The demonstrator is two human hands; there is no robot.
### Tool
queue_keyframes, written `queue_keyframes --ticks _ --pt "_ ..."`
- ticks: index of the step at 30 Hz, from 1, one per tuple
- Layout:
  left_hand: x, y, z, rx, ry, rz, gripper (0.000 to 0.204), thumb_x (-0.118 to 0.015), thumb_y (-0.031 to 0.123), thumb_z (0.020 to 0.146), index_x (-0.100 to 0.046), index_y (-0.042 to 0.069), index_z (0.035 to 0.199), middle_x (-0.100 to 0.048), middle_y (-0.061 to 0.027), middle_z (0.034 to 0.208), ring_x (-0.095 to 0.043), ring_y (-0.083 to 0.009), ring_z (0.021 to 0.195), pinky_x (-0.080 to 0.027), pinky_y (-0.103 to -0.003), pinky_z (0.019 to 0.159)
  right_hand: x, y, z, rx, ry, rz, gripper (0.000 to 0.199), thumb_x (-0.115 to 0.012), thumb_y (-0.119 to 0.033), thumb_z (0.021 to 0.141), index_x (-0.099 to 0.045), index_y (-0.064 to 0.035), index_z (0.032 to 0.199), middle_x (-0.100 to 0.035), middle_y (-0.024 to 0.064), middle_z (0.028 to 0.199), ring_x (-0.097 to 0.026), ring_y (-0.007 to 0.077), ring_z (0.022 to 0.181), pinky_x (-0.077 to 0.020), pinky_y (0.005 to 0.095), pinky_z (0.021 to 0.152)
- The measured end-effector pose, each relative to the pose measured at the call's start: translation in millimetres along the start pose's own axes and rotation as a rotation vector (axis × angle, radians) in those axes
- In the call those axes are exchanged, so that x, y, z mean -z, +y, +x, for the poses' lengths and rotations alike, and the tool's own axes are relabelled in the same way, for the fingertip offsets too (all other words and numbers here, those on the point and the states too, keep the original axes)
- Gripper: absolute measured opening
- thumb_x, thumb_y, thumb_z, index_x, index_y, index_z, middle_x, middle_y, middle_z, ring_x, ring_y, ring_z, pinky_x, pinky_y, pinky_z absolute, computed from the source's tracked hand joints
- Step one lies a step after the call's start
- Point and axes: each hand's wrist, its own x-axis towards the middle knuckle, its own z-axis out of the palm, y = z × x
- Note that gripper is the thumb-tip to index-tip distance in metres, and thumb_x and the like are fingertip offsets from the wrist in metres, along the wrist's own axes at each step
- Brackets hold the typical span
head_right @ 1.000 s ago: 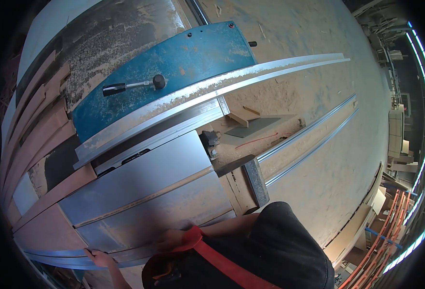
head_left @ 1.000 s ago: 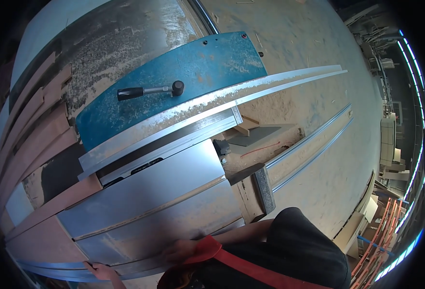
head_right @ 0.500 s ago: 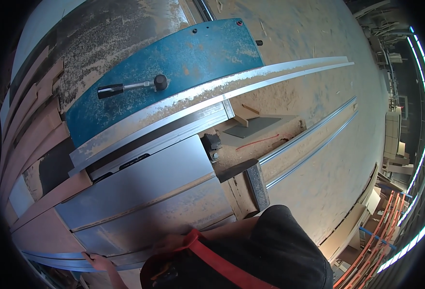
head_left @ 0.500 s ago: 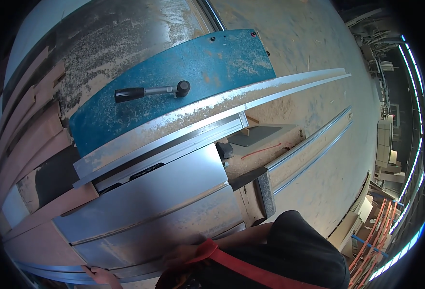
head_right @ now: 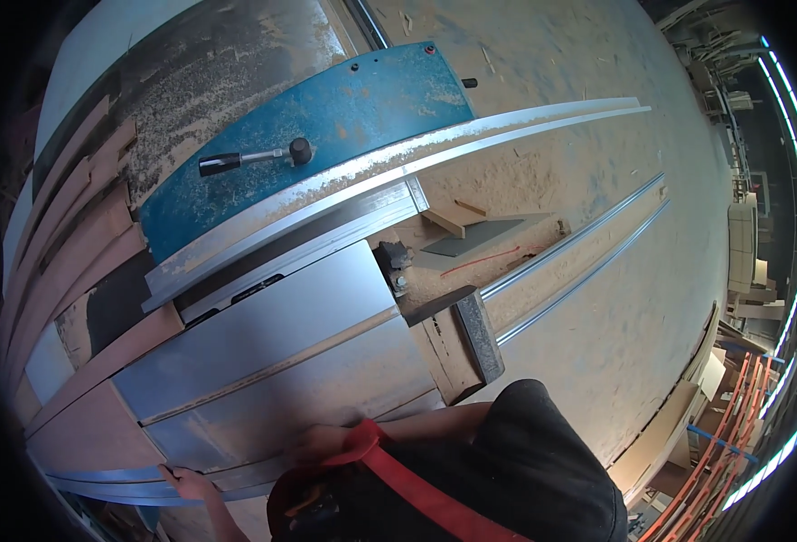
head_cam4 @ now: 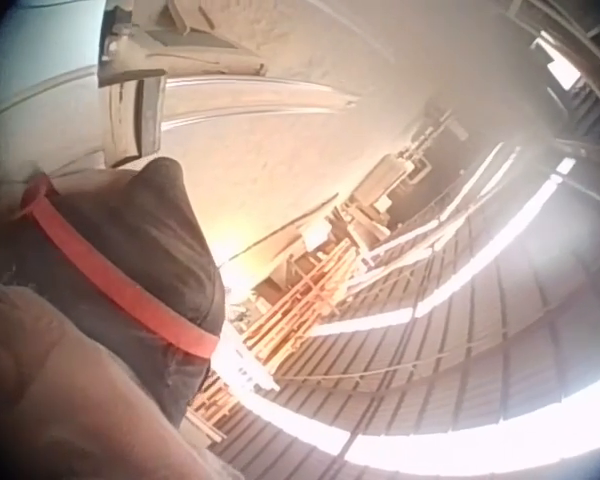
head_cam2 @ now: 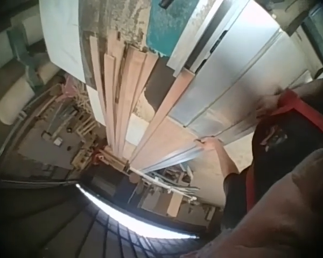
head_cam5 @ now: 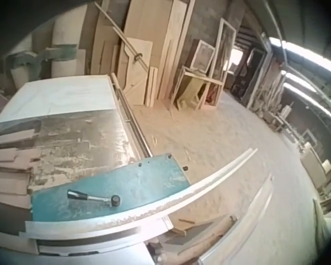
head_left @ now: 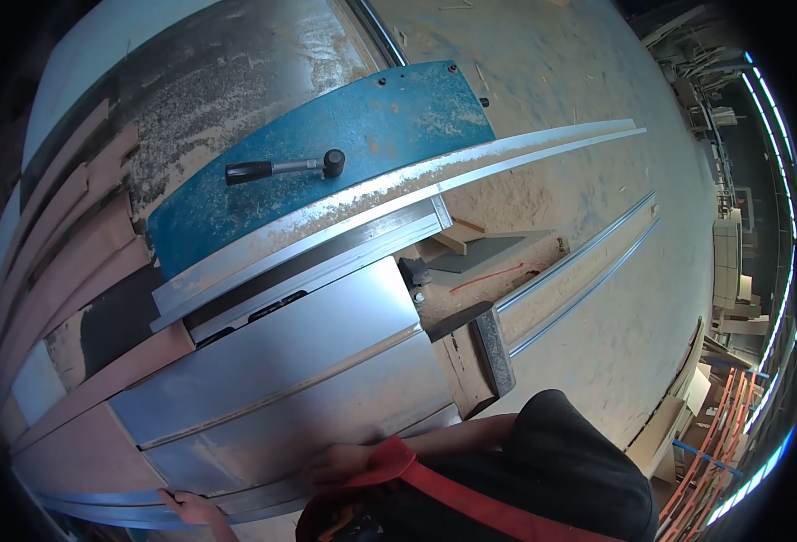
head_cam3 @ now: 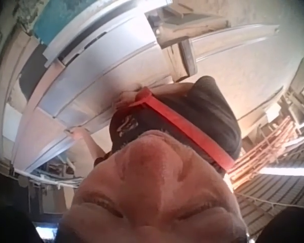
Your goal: Using a sliding table saw to cut long wooden boards into thinner strips.
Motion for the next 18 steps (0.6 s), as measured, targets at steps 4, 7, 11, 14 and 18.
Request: queue_keyframes --ticks 4,7,11,14,18 --pt "6.5 1.3 -0.9 -0.031 -0.029 -0.008 0.050 -0.040 0.015 0.098 -0.059 0.001 0.143 -0.060 -0.0171 0.145 -0.061 -0.0395 0.123 -0.049 -0.042 0.103 4.6 -11.8 -0.1 -0.067 -0.061 -0.198 0.013 -0.065 -0.014 0.093 -0.059 -0.0044 0.100 -0.064 0.0178 0.114 -0.068 0.0373 0.091 -0.0560 0.0451 0.075" --pt "13.1 12.1 -12.2 -0.058 -0.018 -0.015 0.049 -0.041 0.015 0.098 -0.059 0.000 0.141 -0.059 -0.0192 0.145 -0.059 -0.0397 0.127 -0.047 -0.043 0.105 17.4 -33.1 5.7 0.034 0.121 -0.197 0.013 -0.065 -0.014 0.094 -0.062 -0.0019 0.099 -0.065 0.0173 0.106 -0.066 0.0370 0.085 -0.0551 0.0440 0.073" --pt "25.2 0.8 -4.6 -0.123 0.013 -0.052 0.048 -0.042 0.014 0.098 -0.059 -0.002 0.140 -0.058 -0.0218 0.145 -0.057 -0.0405 0.130 -0.046 -0.044 0.107 33.7 -87.3 8.8 -0.178 0.297 -0.150 0.016 -0.063 -0.014 0.093 -0.064 0.0006 0.086 -0.065 0.0180 0.087 -0.063 0.0401 0.078 -0.0528 0.0453 0.072" --pt "18.8 -15.2 -7.1 -0.172 0.061 -0.085 0.046 -0.044 0.013 0.098 -0.060 -0.002 0.138 -0.059 -0.0230 0.143 -0.057 -0.0411 0.129 -0.046 -0.044 0.107 81.7 -125.0 -1.4 -0.227 0.464 -0.265 0.016 -0.063 -0.015 0.095 -0.069 -0.0001 0.092 -0.068 0.0170 0.089 -0.067 0.0361 0.080 -0.0545 0.0409 0.074" --pt "34.3 -8.5 -39.0 -0.118 0.029 -0.173 0.041 -0.047 0.013 0.098 -0.065 -0.003 0.131 -0.066 -0.0236 0.132 -0.062 -0.0407 0.122 -0.048 -0.044 0.105 169.4 -166.1 -39.8 -0.399 0.711 -0.439 0.019 -0.065 -0.018 0.099 -0.071 -0.0008 0.102 -0.072 0.0116 0.097 -0.070 0.0185 0.084 -0.0564 0.0330 0.076"
